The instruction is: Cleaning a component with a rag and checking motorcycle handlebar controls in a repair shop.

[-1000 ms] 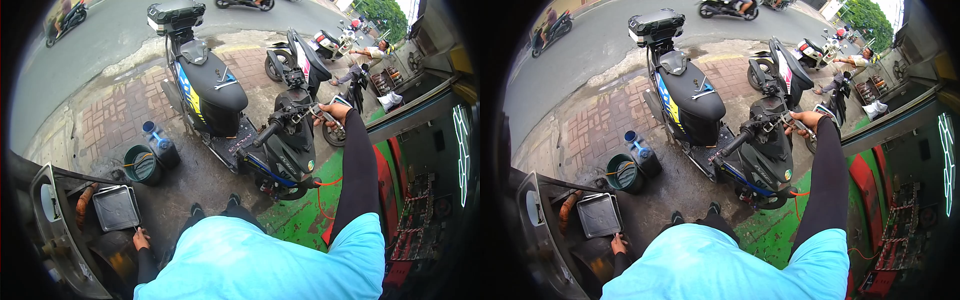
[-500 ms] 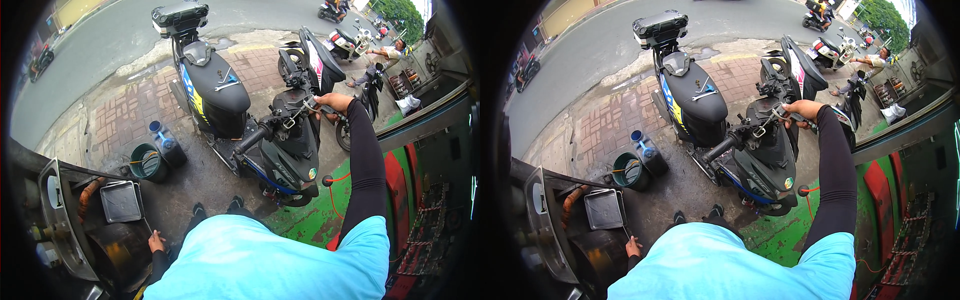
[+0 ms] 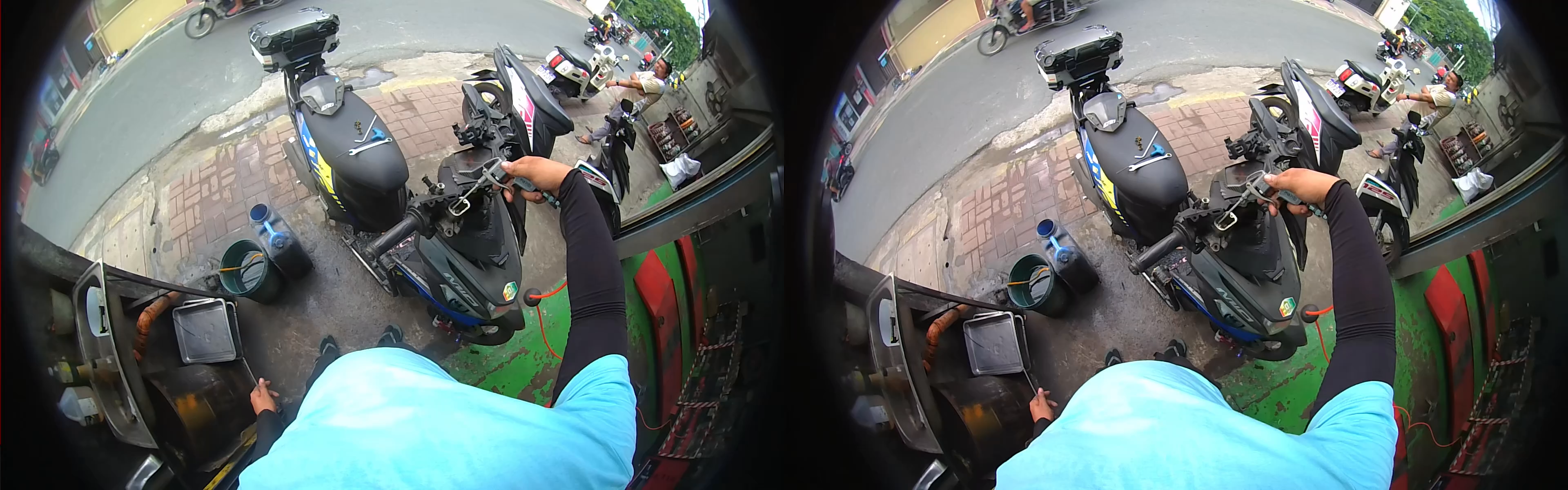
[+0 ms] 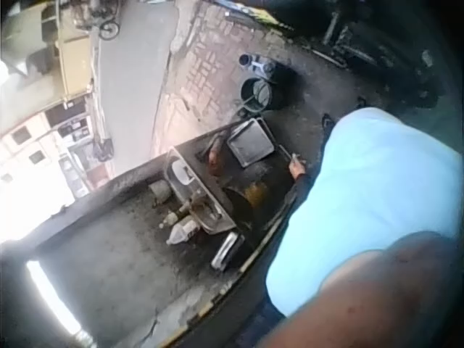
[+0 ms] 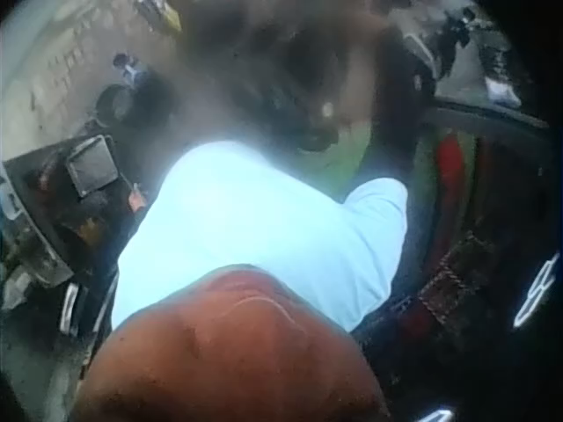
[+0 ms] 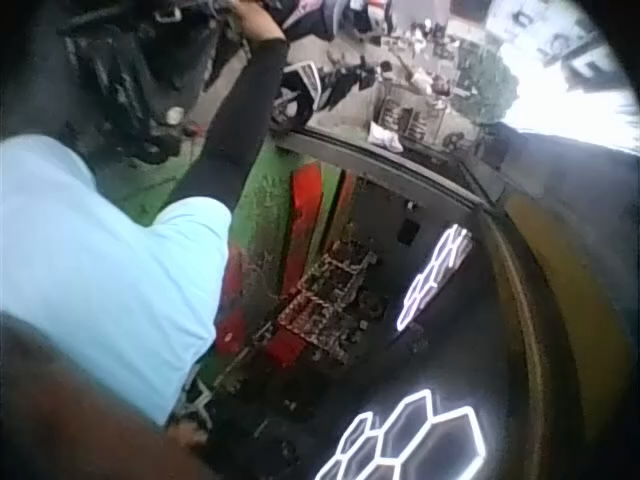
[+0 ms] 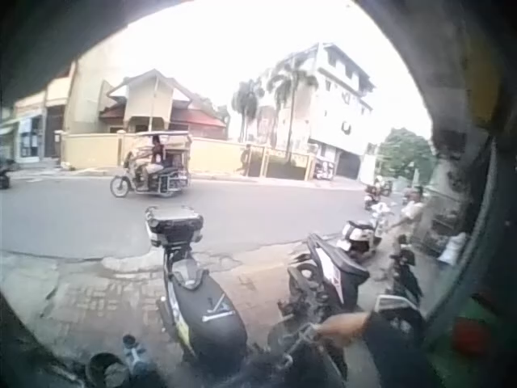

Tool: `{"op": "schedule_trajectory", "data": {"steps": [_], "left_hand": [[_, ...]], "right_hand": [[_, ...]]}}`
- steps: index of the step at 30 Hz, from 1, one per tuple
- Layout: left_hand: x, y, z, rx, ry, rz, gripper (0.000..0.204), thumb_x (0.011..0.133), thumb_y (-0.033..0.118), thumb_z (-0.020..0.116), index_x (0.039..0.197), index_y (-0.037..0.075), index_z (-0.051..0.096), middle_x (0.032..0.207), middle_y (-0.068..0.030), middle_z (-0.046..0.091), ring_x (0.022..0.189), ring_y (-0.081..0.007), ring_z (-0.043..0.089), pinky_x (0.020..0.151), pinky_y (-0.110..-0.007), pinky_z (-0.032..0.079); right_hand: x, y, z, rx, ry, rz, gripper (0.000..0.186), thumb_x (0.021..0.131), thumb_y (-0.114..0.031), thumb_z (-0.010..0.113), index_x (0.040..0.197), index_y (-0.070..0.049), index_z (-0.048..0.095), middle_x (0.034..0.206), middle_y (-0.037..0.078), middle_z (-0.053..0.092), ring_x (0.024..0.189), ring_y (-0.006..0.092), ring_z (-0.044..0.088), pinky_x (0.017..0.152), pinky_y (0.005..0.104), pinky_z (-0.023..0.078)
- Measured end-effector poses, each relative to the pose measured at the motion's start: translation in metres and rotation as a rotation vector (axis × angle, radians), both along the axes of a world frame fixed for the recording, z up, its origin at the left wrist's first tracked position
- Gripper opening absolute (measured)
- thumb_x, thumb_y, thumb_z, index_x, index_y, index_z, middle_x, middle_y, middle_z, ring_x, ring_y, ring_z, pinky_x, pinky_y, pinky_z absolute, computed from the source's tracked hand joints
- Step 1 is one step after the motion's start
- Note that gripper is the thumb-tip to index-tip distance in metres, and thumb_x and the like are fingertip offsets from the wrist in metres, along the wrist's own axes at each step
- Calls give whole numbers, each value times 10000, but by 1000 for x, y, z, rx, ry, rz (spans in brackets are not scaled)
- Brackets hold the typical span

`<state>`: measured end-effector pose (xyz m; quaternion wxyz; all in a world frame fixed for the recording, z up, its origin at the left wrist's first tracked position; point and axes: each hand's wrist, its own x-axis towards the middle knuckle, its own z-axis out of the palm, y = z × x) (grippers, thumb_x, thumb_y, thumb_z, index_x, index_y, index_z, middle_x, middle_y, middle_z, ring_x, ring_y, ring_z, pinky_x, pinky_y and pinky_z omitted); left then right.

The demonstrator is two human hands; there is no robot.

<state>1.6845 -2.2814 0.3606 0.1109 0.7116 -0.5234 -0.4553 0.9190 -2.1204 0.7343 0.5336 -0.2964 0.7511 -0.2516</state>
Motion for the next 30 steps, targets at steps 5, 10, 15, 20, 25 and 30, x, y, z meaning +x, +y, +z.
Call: {"op": "schedule_trajectory", "data": {"steps": [5, 10, 15, 20, 25, 30], "left_hand": [[-8, 6, 6, -58, -4, -40, 537, 1009, 438, 491, 1023, -62, 687, 583, -97, 613, 514, -174, 561, 503, -325, 400], [-18, 2, 18, 0, -13, -5, 536, 1010, 440, 484, 1028, -57, 686, 578, -96, 610, 507, -169, 554, 492, -325, 393], [-10, -4, 3, -58, -1, -37, 530, 1011, 439, 481, 1030, -50, 687, 576, -102, 615, 495, -163, 546, 482, -320, 387], [-12, -4, 5, -76, -25, -77, 554, 1027, 451, 446, 1040, -57, 667, 572, -96, 613, 371, -136, 424, 383, -297, 318], [-20, -3, 14, -54, -57, -78, 538, 1019, 438, 462, 1031, -54, 679, 578, -93, 617, 445, -149, 494, 454, -313, 372], [-32, 10, 31, -46, -91, -75, 529, 1011, 427, 480, 1016, -59, 689, 592, -92, 628, 524, -157, 565, 525, -315, 416]], "right_hand": [[6, -1, 9, 2, 93, 11, 503, 1054, -397, 361, 1079, 20, 640, 808, 63, 678, 388, 73, 390, 381, 234, 323], [11, 0, 0, 29, 170, 15, 455, 1052, -383, 384, 1000, 1, 622, 822, 72, 694, 387, 88, 405, 393, 249, 346], [17, 6, -22, -39, 124, 37, 432, 1044, -390, 414, 965, -3, 590, 828, 69, 698, 390, 94, 408, 394, 260, 350], [25, 14, -23, -76, 159, -11, 428, 1035, -415, 430, 1004, -21, 595, 804, 51, 692, 388, 84, 390, 386, 255, 331], [32, 21, -29, -172, 442, 166, 439, 1028, -398, 443, 939, -9, 627, 758, 51, 690, 612, 166, 610, 605, 334, 484], [48, 15, -5, -144, 520, 184, 434, 1020, -386, 446, 901, -10, 627, 716, 79, 670, 710, 245, 654, 694, 378, 495]]}}
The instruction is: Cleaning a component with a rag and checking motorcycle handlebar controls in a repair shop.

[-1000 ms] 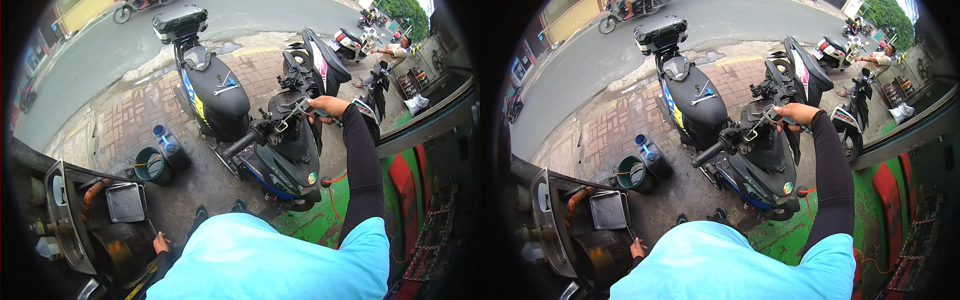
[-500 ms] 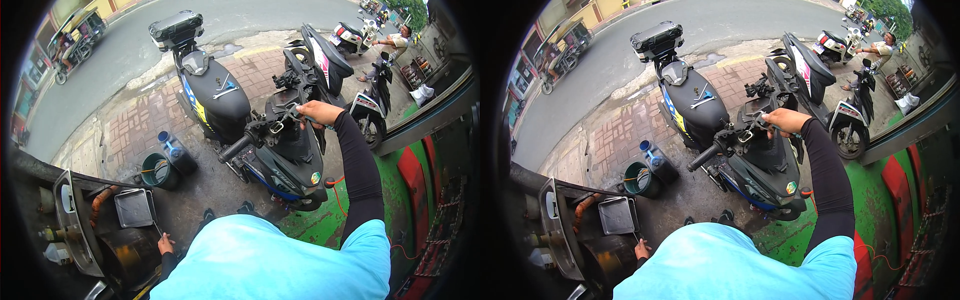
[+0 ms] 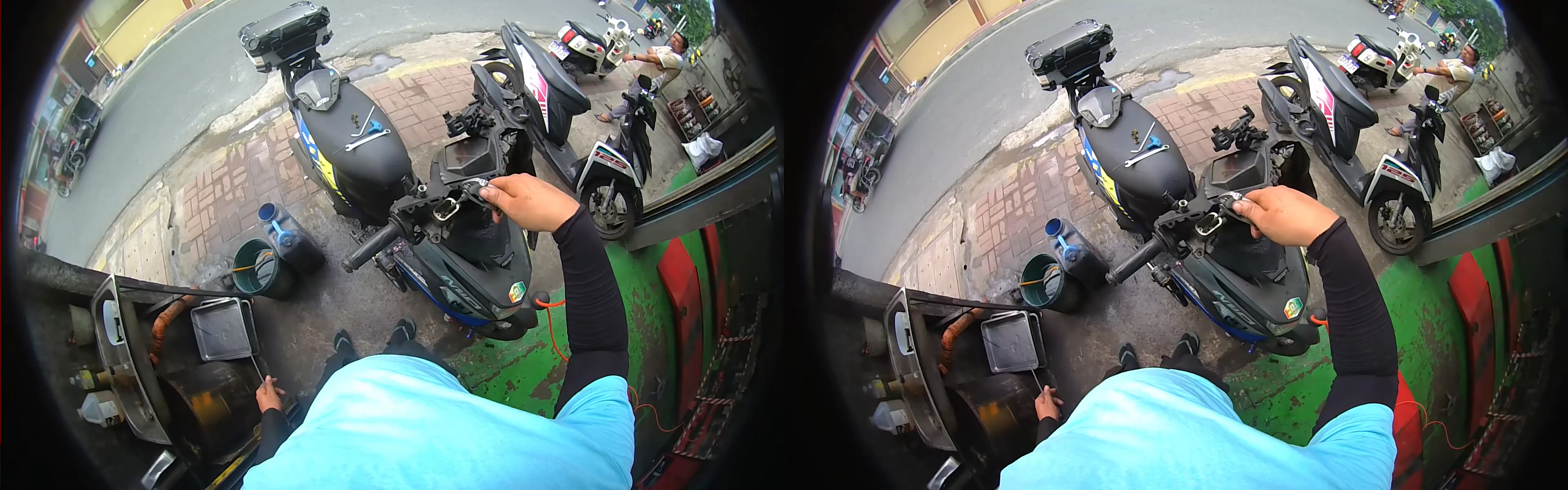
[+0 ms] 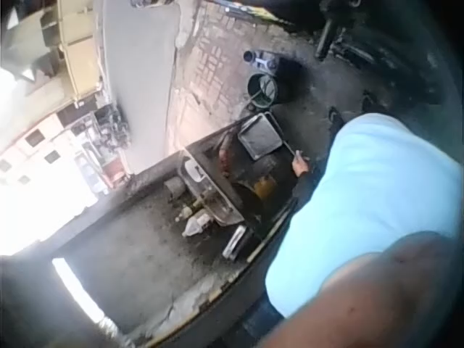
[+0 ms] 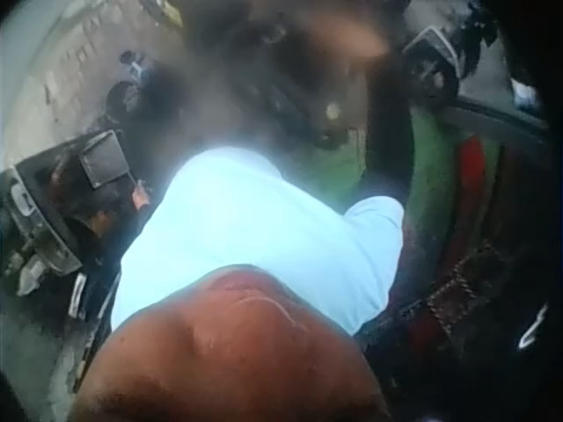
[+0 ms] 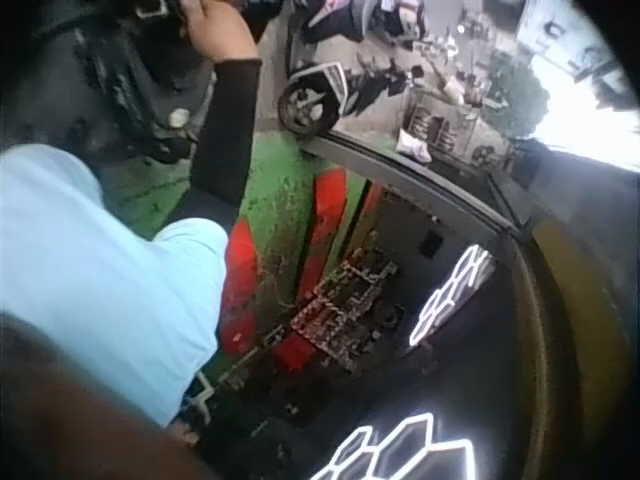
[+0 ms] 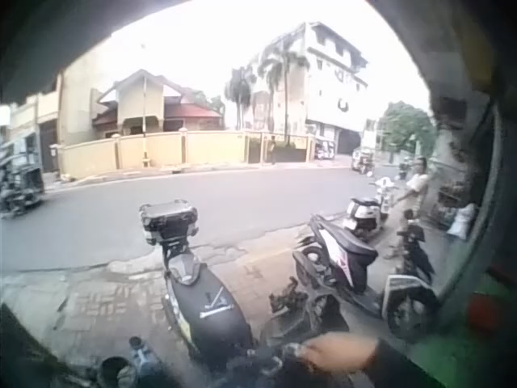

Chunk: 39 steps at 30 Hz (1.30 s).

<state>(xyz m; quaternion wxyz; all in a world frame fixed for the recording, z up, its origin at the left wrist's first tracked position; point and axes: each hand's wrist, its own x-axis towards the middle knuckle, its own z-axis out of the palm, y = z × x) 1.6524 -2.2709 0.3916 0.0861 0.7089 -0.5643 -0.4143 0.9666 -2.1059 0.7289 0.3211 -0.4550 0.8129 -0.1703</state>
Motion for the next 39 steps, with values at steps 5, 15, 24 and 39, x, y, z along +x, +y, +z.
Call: {"op": "schedule_trajectory", "data": {"steps": [5, 15, 24, 39], "left_hand": [[-18, 7, 13, -1, 6, -36, 519, 1011, 409, 490, 1014, -73, 684, 607, -89, 621, 536, -147, 572, 537, -307, 418], [-25, 17, 23, 36, -48, -36, 525, 1013, 405, 492, 1013, -86, 679, 620, -94, 622, 555, -152, 594, 551, -302, 421], [-35, 15, 21, 75, -55, -20, 512, 1014, 380, 504, 1016, -104, 671, 736, -120, 662, 564, -163, 608, 589, -311, 453], [-35, 13, 16, 87, -41, 29, 526, 1009, 394, 516, 1015, -110, 667, 777, -118, 670, 577, -161, 611, 616, -314, 472]], "right_hand": [[-2, 0, 7, -11, 66, 39, 401, 1011, -357, 475, 841, -17, 601, 656, 94, 618, 644, 292, 617, 639, 408, 473], [-14, -4, -5, -44, 67, 150, 299, 991, -288, 515, 872, -24, 590, 662, 164, 594, 691, 388, 601, 632, 484, 445], [-22, -14, -6, -18, 66, 188, 305, 989, -297, 513, 863, -27, 581, 653, 173, 579, 687, 397, 592, 635, 494, 441], [-21, -25, -3, -3, 125, 242, 309, 982, -319, 517, 907, -37, 617, 677, 197, 593, 734, 413, 604, 671, 513, 454]]}}
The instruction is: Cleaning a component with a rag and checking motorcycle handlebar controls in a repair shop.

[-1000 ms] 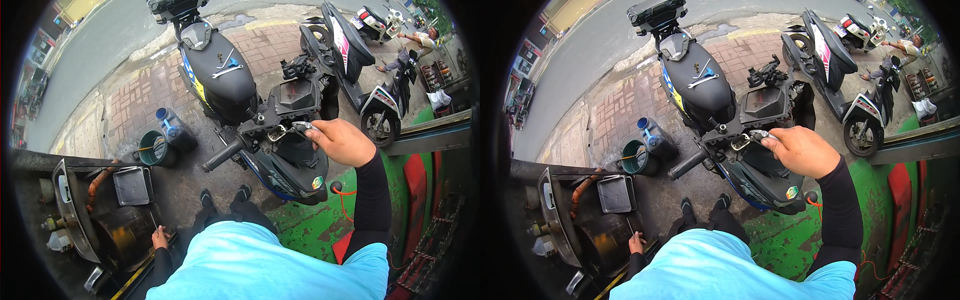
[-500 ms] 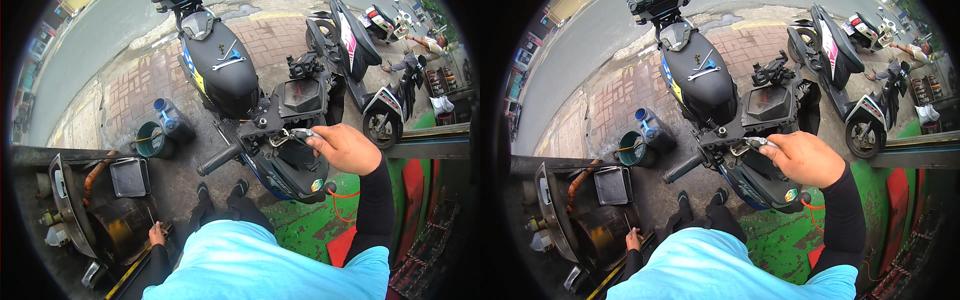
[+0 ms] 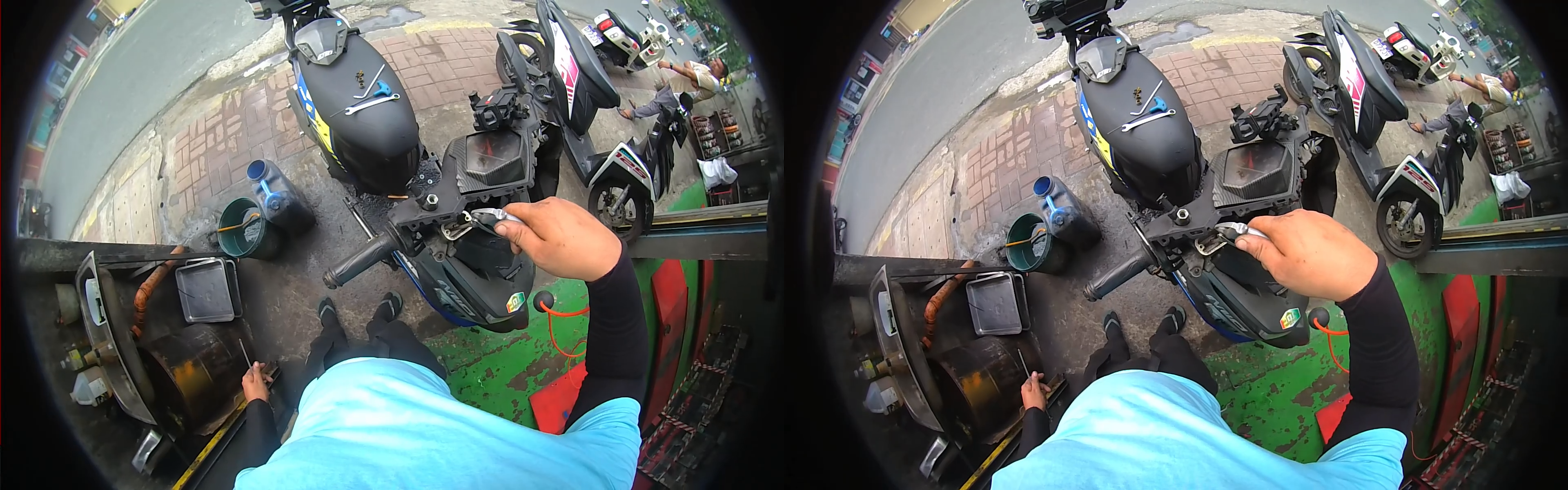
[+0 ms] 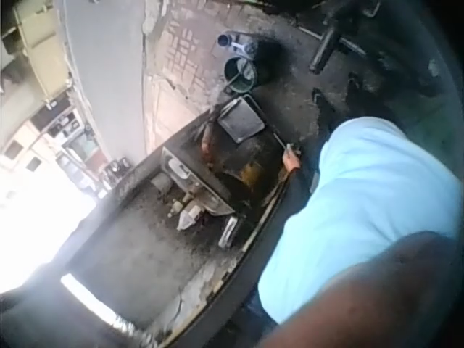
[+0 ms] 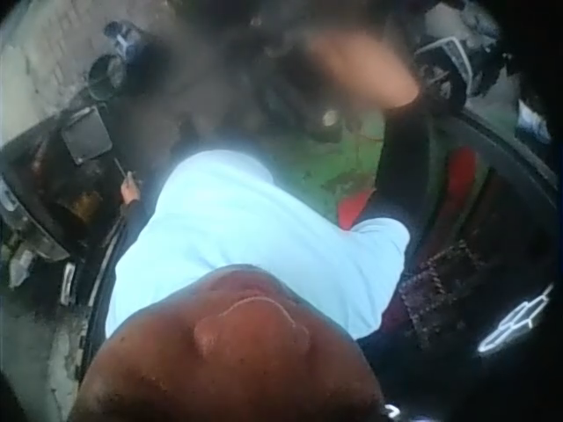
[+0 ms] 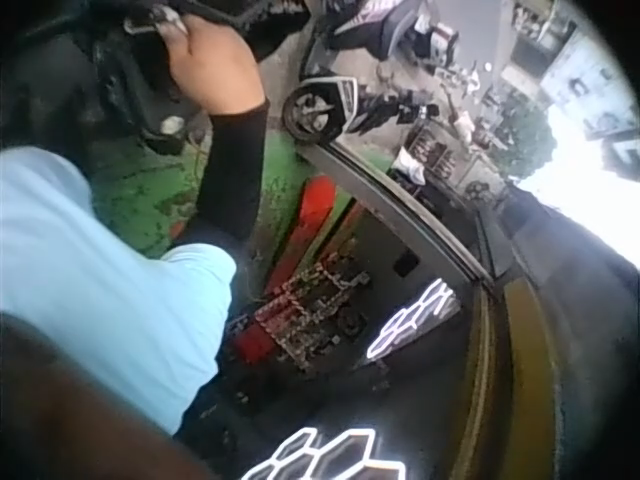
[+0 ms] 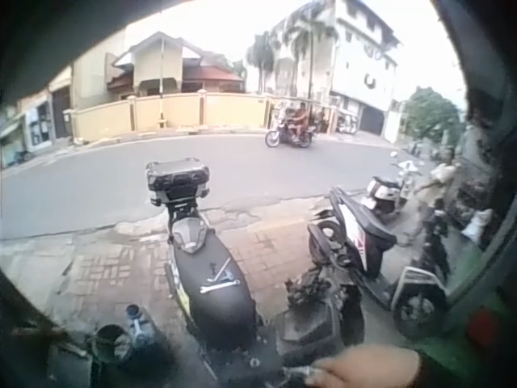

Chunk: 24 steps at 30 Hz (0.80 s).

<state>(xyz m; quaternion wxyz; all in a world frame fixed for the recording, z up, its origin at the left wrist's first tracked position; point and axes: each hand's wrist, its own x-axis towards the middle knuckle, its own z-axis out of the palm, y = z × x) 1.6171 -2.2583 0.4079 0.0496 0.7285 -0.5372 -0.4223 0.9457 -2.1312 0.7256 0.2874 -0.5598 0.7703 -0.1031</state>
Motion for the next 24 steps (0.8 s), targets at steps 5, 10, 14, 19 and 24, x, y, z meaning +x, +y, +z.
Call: {"op": "schedule_trajectory", "data": {"steps": [5, 10, 14, 19, 24], "left_hand": [[-3, -1, 1, 2, 4, -16, 522, 1009, 397, 514, 1012, -102, 671, 768, -118, 667, 578, -160, 606, 613, -315, 469], [-4, -2, 0, -13, 23, -10, 526, 1009, 398, 517, 1009, -106, 669, 777, -115, 665, 575, -156, 594, 614, -316, 465], [2, -1, -5, -4, 38, 5, 530, 1009, 398, 518, 1005, -111, 666, 782, -116, 665, 575, -156, 593, 618, -312, 465], [6, 1, -9, -1, 39, 4, 532, 1007, 401, 518, 1006, -110, 664, 781, -124, 666, 573, -164, 594, 601, -312, 463], [12, 2, -13, -18, 46, -26, 529, 1008, 400, 516, 1006, -108, 664, 782, -127, 670, 573, -168, 600, 587, -315, 462]], "right_hand": [[1, -5, 9, 94, -15, -47, 317, 980, -321, 521, 903, -32, 626, 722, 209, 611, 772, 417, 607, 695, 513, 459], [1, -4, 7, 85, -2, -38, 322, 978, -326, 525, 910, -29, 630, 725, 209, 613, 772, 418, 606, 698, 512, 459], [1, -5, 8, 101, 2, -45, 327, 978, -327, 525, 915, -25, 632, 733, 210, 616, 782, 418, 606, 703, 511, 458], [3, -6, 10, 100, 16, -33, 329, 981, -327, 521, 916, -24, 632, 740, 208, 618, 797, 413, 609, 709, 508, 458], [6, -9, 13, 130, 5, -56, 334, 983, -330, 515, 920, -24, 633, 742, 208, 619, 797, 412, 611, 707, 508, 458]]}}
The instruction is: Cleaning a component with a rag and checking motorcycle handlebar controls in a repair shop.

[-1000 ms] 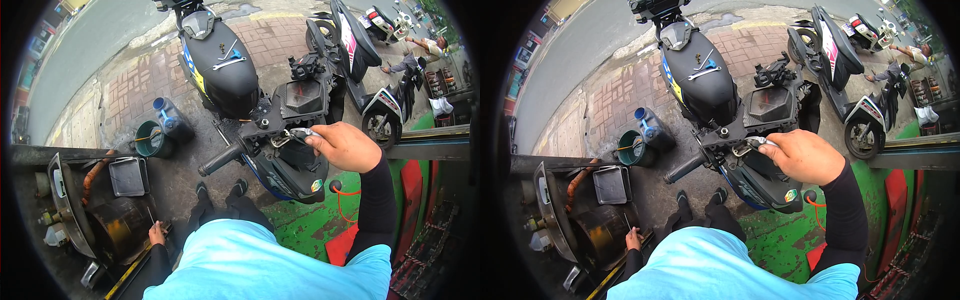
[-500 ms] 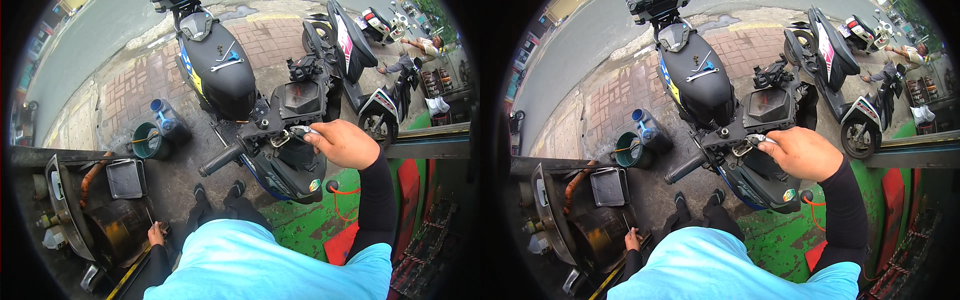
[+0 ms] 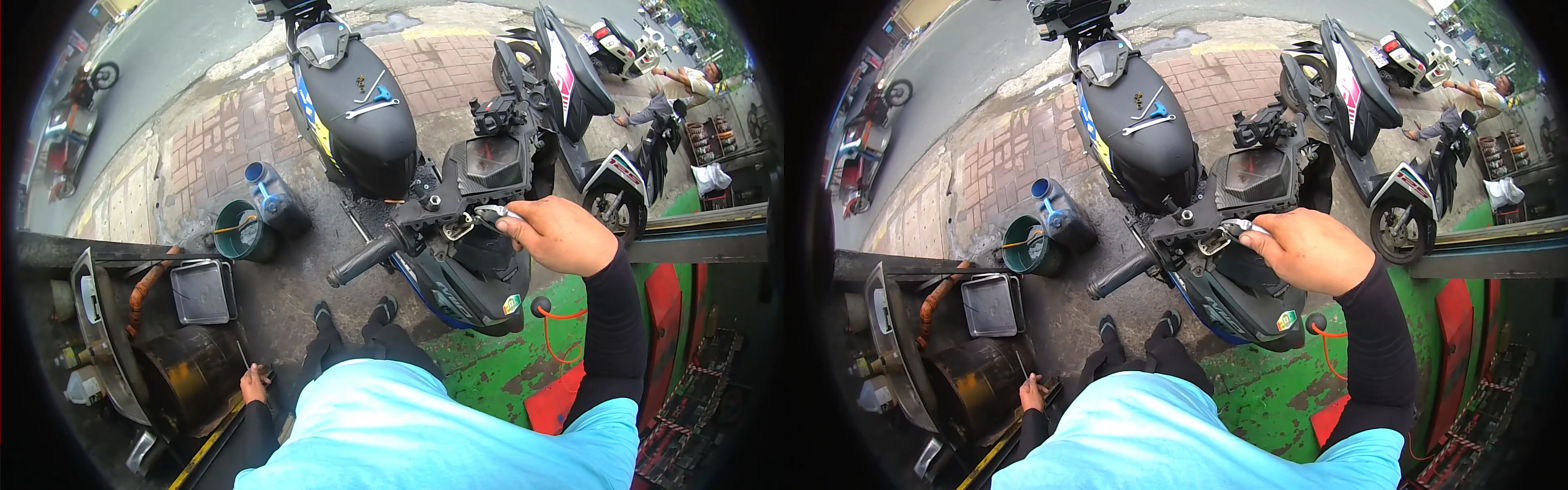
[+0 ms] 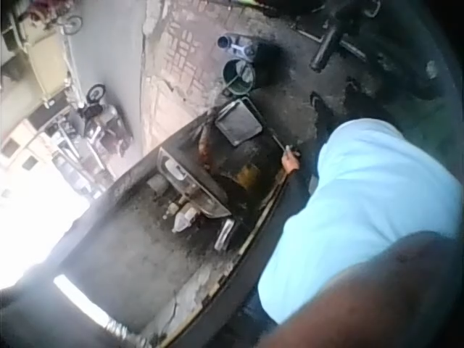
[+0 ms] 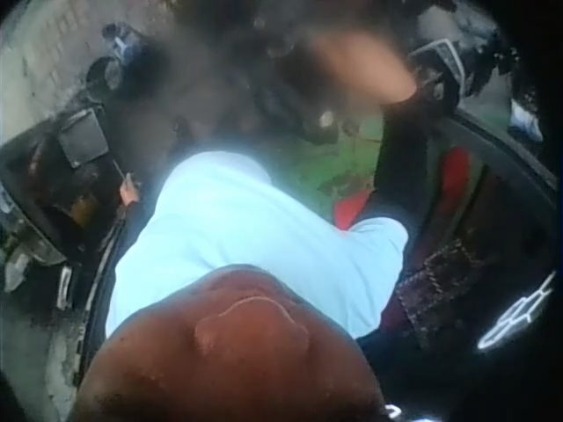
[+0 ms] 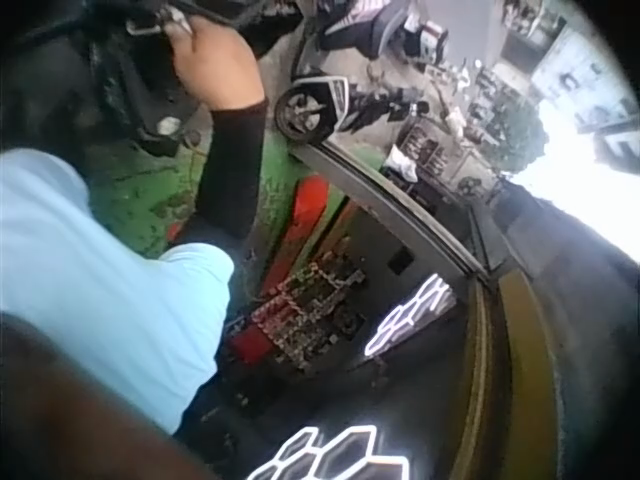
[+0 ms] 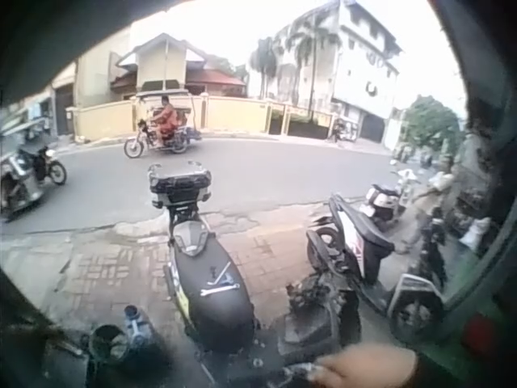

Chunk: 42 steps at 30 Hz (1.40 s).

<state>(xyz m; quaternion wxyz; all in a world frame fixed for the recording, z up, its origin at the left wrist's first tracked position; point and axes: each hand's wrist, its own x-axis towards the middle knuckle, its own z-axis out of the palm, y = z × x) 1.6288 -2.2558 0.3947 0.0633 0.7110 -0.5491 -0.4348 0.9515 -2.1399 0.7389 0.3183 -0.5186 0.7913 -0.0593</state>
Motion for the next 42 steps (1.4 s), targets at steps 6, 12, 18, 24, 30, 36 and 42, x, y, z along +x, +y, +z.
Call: {"op": "schedule_trajectory", "data": {"steps": [6, 12, 18, 24, 30, 36, 42], "left_hand": [[-1, 3, 1, 0, 17, 23, 516, 1012, 393, 513, 994, -101, 663, 729, -117, 651, 571, -166, 592, 595, -311, 456], [-13, 8, 12, -32, -10, 0, 515, 1017, 394, 499, 993, -93, 667, 652, -103, 627, 572, -167, 582, 600, -306, 443], [-14, 12, 15, -39, -8, 27, 524, 1016, 420, 485, 1009, -69, 672, 608, -84, 610, 490, -145, 512, 497, -298, 391], [0, 19, 1, -12, 51, 115, 538, 1000, 467, 490, 1021, -36, 678, 585, -63, 591, 426, -126, 444, 403, -295, 338], [18, 21, -10, -9, 12, 131, 553, 999, 475, 475, 1029, -34, 687, 582, -69, 601, 419, -135, 458, 417, -311, 358], [43, -9, -33, -20, 10, 44, 549, 993, 474, 480, 1015, -27, 704, 579, -92, 629, 494, -180, 562, 518, -332, 434], [84, -61, -49, -67, 90, -13, 552, 991, 468, 483, 993, -37, 707, 585, -102, 638, 599, -192, 632, 622, -337, 460]], "right_hand": [[2, 3, 0, -26, 33, 2, 342, 985, -341, 507, 914, -31, 632, 727, 200, 615, 780, 413, 610, 699, 508, 458], [4, 3, 2, 10, 22, -11, 355, 990, -348, 497, 898, -31, 629, 712, 195, 611, 766, 412, 609, 693, 499, 459], [6, 5, 7, -12, -105, -44, 372, 1003, -333, 494, 864, -10, 613, 692, 141, 629, 677, 340, 620, 651, 434, 471], [6, 27, -3, -126, -153, -167, 389, 1028, -316, 454, 857, 7, 590, 692, 91, 618, 627, 223, 563, 636, 349, 444], [67, 60, -8, -148, -406, -513, 421, 1047, -388, 398, 952, -31, 600, 684, -1, 531, 518, 74, 363, 498, 252, 318], [151, 78, -54, -307, -421, -607, 462, 1031, -360, 371, 1324, -25, 492, 920, 38, 603, 557, 107, 432, 529, 267, 374], [215, 58, -82, -286, -99, -536, 481, 1011, -338, 412, 1365, -17, 464, 1119, 139, 623, 895, 278, 607, 808, 357, 468]]}}
